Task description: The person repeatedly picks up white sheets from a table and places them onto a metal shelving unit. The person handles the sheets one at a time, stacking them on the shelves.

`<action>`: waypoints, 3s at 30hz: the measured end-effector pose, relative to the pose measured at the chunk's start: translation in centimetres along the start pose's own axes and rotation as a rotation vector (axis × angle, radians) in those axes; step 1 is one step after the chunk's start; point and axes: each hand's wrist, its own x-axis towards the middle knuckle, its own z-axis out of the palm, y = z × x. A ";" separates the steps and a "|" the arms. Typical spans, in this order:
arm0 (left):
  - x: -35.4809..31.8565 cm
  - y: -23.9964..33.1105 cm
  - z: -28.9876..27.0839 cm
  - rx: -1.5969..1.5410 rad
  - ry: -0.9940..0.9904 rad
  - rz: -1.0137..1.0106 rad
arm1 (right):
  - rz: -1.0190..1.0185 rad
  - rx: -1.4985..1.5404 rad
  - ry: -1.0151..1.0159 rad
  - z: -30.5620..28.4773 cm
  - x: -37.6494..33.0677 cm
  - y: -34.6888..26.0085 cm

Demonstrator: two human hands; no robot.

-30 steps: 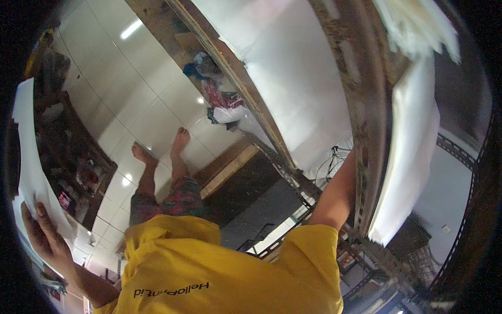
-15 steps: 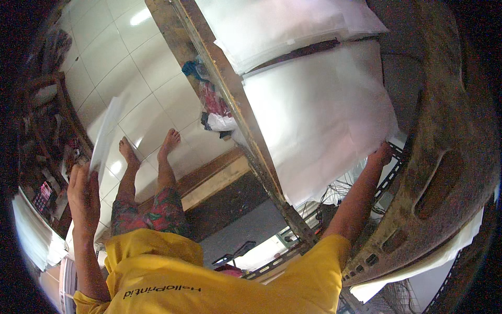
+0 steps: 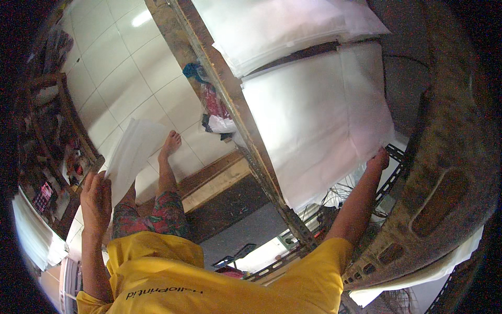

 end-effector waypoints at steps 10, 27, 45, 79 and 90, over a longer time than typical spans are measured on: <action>-0.8 -0.3 0.3 -0.039 -0.048 0.035 | 0.444 1.228 0.497 -9.1 -8.9 -7.4; -3.2 2.5 -2.5 0.050 0.096 0.361 | -1.312 1.328 -0.372 -32.2 -49.2 -34.0; -10.7 -0.1 -9.3 -0.173 0.085 0.328 | 0.386 1.730 -0.106 -5.0 -27.7 -12.6; -19.9 -17.2 -27.1 -0.158 0.945 -0.148 | 0.247 1.152 0.366 -6.9 -34.5 -18.3; -28.9 -43.6 -34.5 0.252 0.652 -0.694 | -0.419 1.853 0.079 -25.6 -51.6 -34.6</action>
